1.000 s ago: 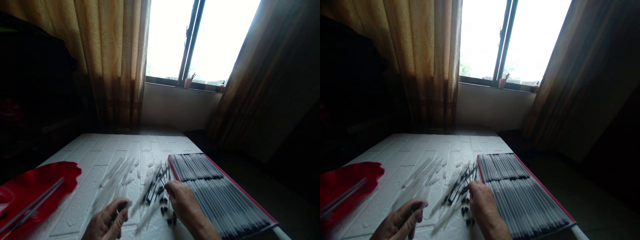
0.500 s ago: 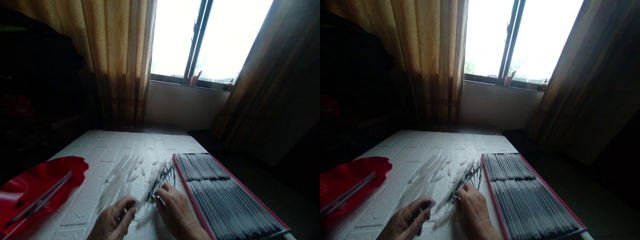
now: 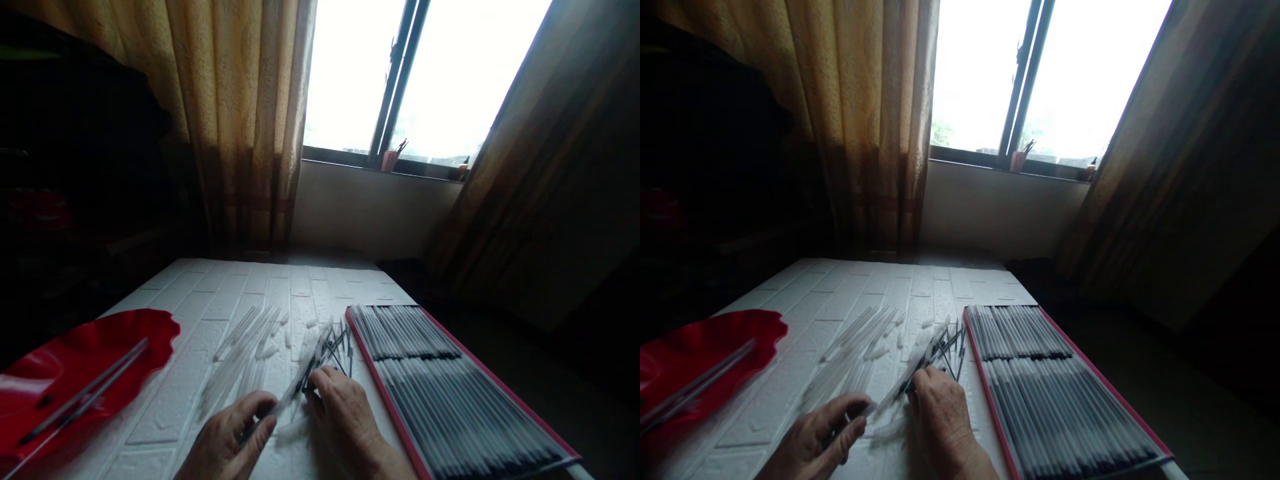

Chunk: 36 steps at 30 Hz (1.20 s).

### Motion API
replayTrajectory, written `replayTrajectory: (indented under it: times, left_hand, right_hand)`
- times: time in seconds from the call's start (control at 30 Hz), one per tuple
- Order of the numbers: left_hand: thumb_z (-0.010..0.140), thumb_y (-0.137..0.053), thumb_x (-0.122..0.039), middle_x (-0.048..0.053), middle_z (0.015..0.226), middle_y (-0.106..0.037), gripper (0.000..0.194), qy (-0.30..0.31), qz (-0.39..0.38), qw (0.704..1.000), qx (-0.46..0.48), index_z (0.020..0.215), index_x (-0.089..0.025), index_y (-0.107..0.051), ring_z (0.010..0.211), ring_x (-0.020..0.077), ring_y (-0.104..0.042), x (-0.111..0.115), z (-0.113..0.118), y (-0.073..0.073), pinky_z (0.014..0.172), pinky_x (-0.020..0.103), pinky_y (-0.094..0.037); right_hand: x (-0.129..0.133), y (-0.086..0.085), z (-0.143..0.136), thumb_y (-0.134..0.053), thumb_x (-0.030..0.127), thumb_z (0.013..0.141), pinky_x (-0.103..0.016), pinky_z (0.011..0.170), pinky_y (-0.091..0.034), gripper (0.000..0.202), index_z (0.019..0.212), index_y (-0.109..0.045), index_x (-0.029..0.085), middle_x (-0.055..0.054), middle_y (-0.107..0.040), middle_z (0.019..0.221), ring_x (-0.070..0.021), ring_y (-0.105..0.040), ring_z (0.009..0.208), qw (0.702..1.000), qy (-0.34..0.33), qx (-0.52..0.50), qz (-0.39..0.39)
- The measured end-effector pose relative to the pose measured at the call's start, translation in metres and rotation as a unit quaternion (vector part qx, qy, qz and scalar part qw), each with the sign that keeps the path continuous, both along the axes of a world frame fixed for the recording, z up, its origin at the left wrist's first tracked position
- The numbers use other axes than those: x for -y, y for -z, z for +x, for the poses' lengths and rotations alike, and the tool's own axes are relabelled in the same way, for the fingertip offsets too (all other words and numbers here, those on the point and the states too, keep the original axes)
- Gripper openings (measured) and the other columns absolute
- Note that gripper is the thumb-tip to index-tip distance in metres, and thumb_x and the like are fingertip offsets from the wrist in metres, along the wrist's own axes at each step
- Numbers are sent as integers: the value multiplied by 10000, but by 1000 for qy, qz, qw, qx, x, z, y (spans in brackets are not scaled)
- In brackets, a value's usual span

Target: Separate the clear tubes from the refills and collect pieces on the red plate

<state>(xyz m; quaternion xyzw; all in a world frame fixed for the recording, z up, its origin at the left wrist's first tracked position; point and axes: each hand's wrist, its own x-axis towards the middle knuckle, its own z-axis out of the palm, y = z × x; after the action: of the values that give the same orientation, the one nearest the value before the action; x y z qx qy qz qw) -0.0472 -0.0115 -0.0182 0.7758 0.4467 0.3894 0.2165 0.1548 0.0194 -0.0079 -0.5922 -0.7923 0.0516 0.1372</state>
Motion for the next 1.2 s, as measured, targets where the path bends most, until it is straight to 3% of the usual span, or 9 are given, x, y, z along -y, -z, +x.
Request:
replayTrajectory:
  times: [0.3,0.57,0.73,0.9,1.03,1.2]
  left_hand:
    - [894,-517,-291,-43,732,-710,126,11,30,999,-3,970,-238,-602,458,66,-608,-1,0,1,461,92,-479]
    - [883,-527,-261,-46,715,-706,104,13,57,998,-12,958,-241,-597,535,80,-652,-2,1,-2,473,90,-482]
    - [865,-562,-244,-47,814,-729,119,5,79,997,-21,976,-263,-602,684,98,-696,0,1,1,639,107,-518]
    - [867,-566,-252,-38,833,-731,126,2,85,996,-32,987,-260,-604,704,105,-698,0,0,3,657,116,-521]
    - [869,-560,-242,-41,843,-729,123,6,88,996,-29,984,-261,-601,720,100,-697,0,1,0,663,109,-514]
    - [863,-564,-217,-45,851,-722,139,10,75,997,-25,988,-266,-599,752,96,-694,2,2,-3,690,110,-507]
  right_hand:
    - [-1,4,7,-548,70,809,-216,611,-366,156,821,-646,190,-25,-680,802,-154,-636,717,998,-7,-61,16]
    - [0,3,6,-609,207,786,-224,647,-398,220,953,-693,321,-4,-676,954,-183,-656,840,998,-41,-35,-25]
    - [2,5,-1,-596,188,788,-222,639,-403,166,885,-684,288,-2,-677,934,-183,-662,829,999,-18,-26,-20]
    - [-2,9,-1,-582,133,789,-226,608,-399,105,839,-639,205,-38,-685,886,-195,-663,784,999,-20,-29,7]
    - [-2,11,1,-532,171,852,-231,590,-404,101,818,-627,169,-41,-678,730,-174,-641,671,986,-41,-155,34]
    - [4,7,-1,-623,218,776,-228,629,-464,117,848,-705,174,-43,-683,768,-150,-619,682,902,-106,-417,-41]
